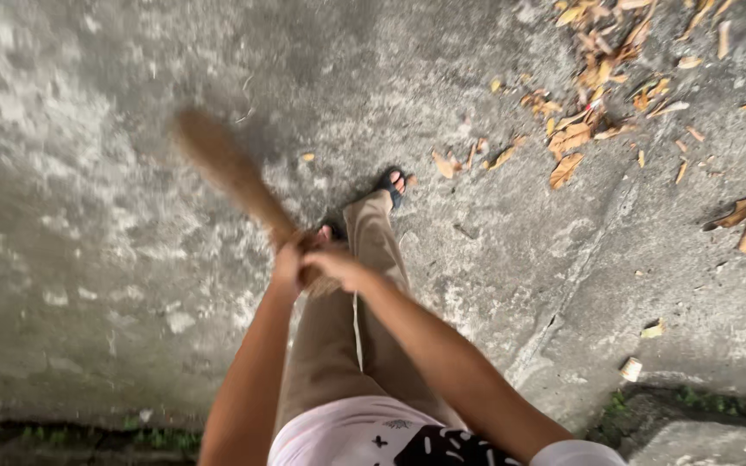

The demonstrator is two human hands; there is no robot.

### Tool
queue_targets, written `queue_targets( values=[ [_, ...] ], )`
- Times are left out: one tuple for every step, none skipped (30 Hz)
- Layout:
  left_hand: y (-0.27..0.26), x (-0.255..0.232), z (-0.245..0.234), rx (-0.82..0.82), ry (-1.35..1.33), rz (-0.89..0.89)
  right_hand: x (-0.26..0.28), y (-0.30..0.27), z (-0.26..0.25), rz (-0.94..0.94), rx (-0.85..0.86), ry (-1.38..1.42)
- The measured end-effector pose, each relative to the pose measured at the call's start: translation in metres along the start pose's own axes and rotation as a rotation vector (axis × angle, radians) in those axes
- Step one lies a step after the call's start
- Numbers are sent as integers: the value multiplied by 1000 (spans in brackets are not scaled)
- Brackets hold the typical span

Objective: The person sweeps dried leaves and twigs on a concrete surface using a broom made of sticks.

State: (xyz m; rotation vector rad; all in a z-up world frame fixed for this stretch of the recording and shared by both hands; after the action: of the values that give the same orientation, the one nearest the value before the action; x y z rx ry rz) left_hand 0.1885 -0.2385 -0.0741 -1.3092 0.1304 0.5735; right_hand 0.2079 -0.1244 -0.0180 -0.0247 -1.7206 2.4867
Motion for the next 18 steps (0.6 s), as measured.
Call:
queue_targets(
  values=[
    [9, 5, 33, 371, 6, 187, -7, 2, -11, 13, 4, -4],
    [11, 19, 46, 471, 155, 365, -18, -9, -43, 49, -34, 191],
    [15, 43, 89, 593, 258, 359, -33, -31, -76, 85, -75, 385],
    [23, 59, 136, 727, 369, 364, -37, -59, -99, -54, -45, 549],
    [27, 104, 154, 197, 597, -163, -57, -88, -130, 165, -366, 549],
    [18, 123, 201, 410, 443, -165, -61, -112, -141, 71, -404, 656],
    [16, 133, 224, 429, 724, -192, -53, -136, -154, -69, -462, 261],
    [-1, 135, 262, 731, 427, -144, -58, -152, -155, -155, -504, 511],
    [-22, 128, 279, 711, 533, -20, -66, -172, -161, -243, -541, 763],
    [-44, 118, 291, 690, 640, 103, -76, -182, -154, -237, -541, 765],
    [-67, 111, 291, 688, 641, 97, -84, -196, -150, -348, -508, 796],
    [-91, 109, 288, 716, 549, 55, -92, -205, -145, -466, -470, 825],
    [-115, 111, 277, 743, 456, 14, -111, -209, -136, -467, -469, 827],
    [-132, 115, 254, 655, 528, 80, -127, -209, -120, -436, -324, 693],
    [-147, 124, 226, 567, 597, 151, -145, -206, -105, -408, -182, 555],
    [-158, 136, 194, 607, 501, 138, -172, -198, -92, -256, -162, 498],
    [-164, 146, 153, 525, 340, 94, -194, -183, -77, -105, -141, 440],
    [-168, 148, 126, 535, 144, 295, -204, -164, -61, -111, -151, 436]
  ],
)
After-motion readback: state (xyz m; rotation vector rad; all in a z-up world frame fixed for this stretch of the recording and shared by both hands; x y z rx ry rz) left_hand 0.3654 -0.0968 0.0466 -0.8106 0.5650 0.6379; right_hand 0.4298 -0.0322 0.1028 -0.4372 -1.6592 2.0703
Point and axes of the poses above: each hand's wrist, its own y-axis towards the middle knuckle, its own z-axis out of the palm, x = y × z, the point moved 5 cm from there along y, towards the middle knuckle, and after that the axes turned 11 degrees about z, right-handed, at the moved point
